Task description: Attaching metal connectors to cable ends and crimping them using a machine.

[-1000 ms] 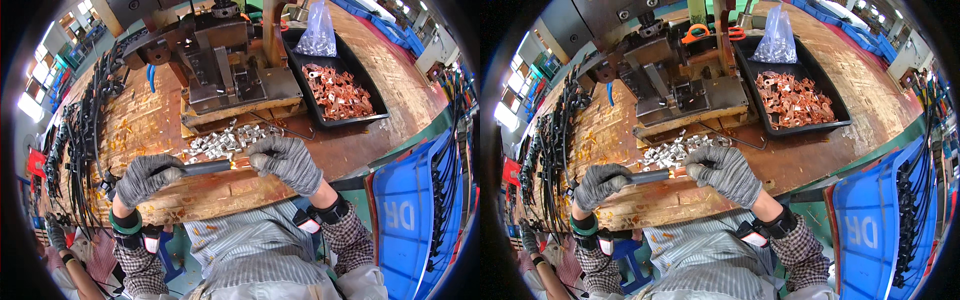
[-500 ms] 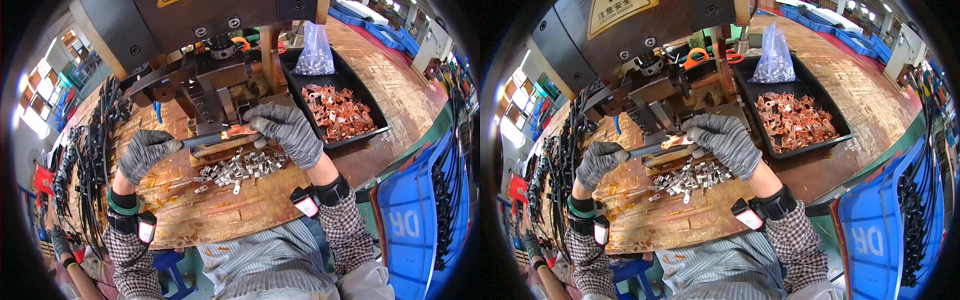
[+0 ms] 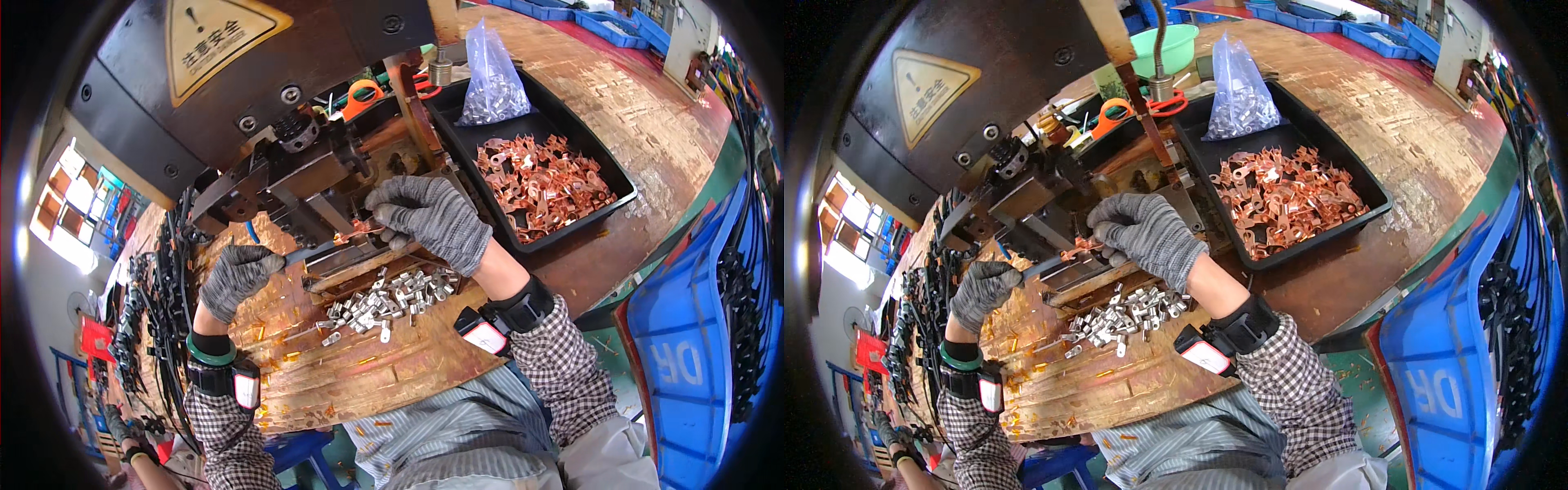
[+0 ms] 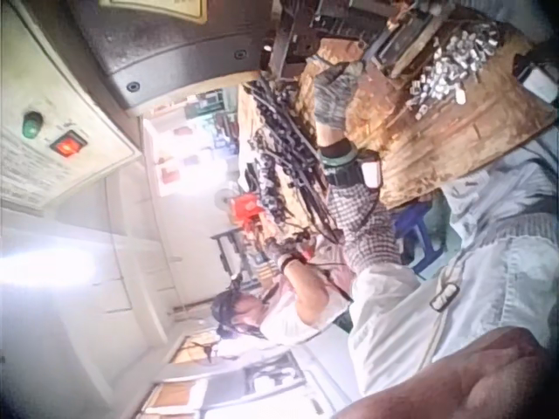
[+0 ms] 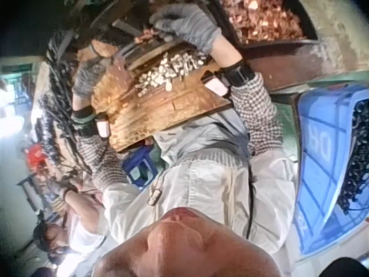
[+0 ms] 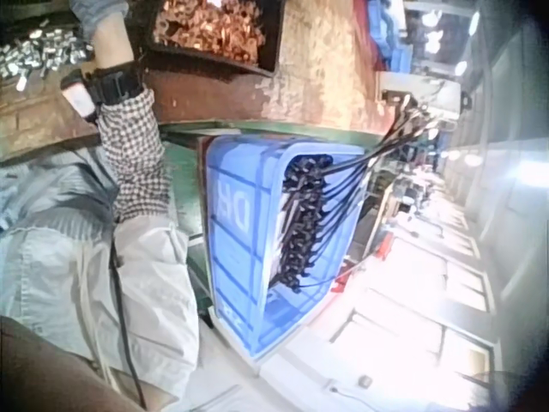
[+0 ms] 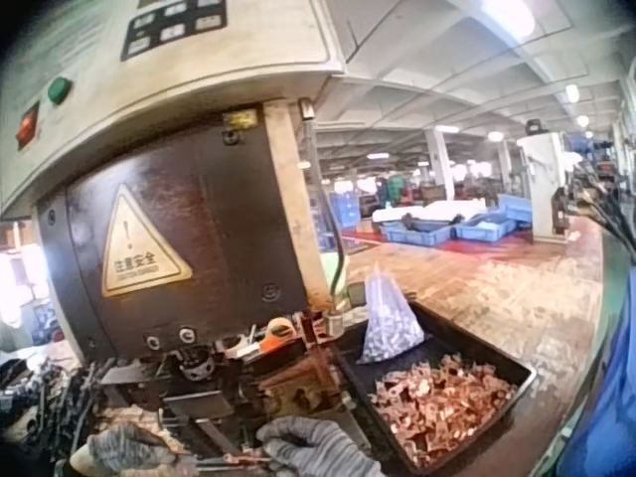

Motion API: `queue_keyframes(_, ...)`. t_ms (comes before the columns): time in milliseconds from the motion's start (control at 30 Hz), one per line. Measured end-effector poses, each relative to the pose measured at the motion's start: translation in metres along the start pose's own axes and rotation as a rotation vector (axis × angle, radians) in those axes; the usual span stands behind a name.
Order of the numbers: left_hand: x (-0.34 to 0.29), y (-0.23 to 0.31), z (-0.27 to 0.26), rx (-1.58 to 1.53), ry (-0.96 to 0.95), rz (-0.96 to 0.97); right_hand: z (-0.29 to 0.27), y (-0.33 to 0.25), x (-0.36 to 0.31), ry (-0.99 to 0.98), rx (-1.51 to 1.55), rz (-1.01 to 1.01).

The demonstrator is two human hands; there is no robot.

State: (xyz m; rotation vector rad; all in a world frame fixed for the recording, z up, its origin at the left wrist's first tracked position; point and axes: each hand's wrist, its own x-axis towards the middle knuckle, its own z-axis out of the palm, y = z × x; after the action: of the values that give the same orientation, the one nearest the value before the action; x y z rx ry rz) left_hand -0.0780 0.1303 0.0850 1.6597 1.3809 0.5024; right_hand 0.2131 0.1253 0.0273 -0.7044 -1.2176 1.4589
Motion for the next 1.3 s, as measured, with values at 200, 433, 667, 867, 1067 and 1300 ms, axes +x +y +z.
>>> queue_keyframes(200, -0.001, 0.005, -0.003, 0.011, 0.015, -0.031, 0.004, 0.0, 0.007, 0.022, 0.022, 0.003)
queue_keyframes(433, -0.002, 0.007, -0.003, 0.043, 0.033, -0.058, -0.002, 0.007, 0.012, 0.079, -0.21, -0.085)
queue_keyframes(667, 0.0, 0.003, -0.003, 0.01, 0.034, -0.054, 0.0, 0.002, 0.01, 0.09, -0.286, -0.065)
queue_keyframes(867, -0.001, 0.001, -0.004, 0.009, 0.029, -0.059, -0.01, 0.01, 0.009, 0.314, -0.347, -0.31)
queue_keyframes(1067, 0.0, -0.002, -0.004, 0.01, 0.045, -0.039, -0.016, -0.003, 0.001, 0.523, -0.132, -0.387)
queue_keyframes(1300, 0.001, -0.003, -0.003, 0.032, 0.056, -0.004, -0.023, -0.003, 0.003, 0.616, -0.117, -0.52)
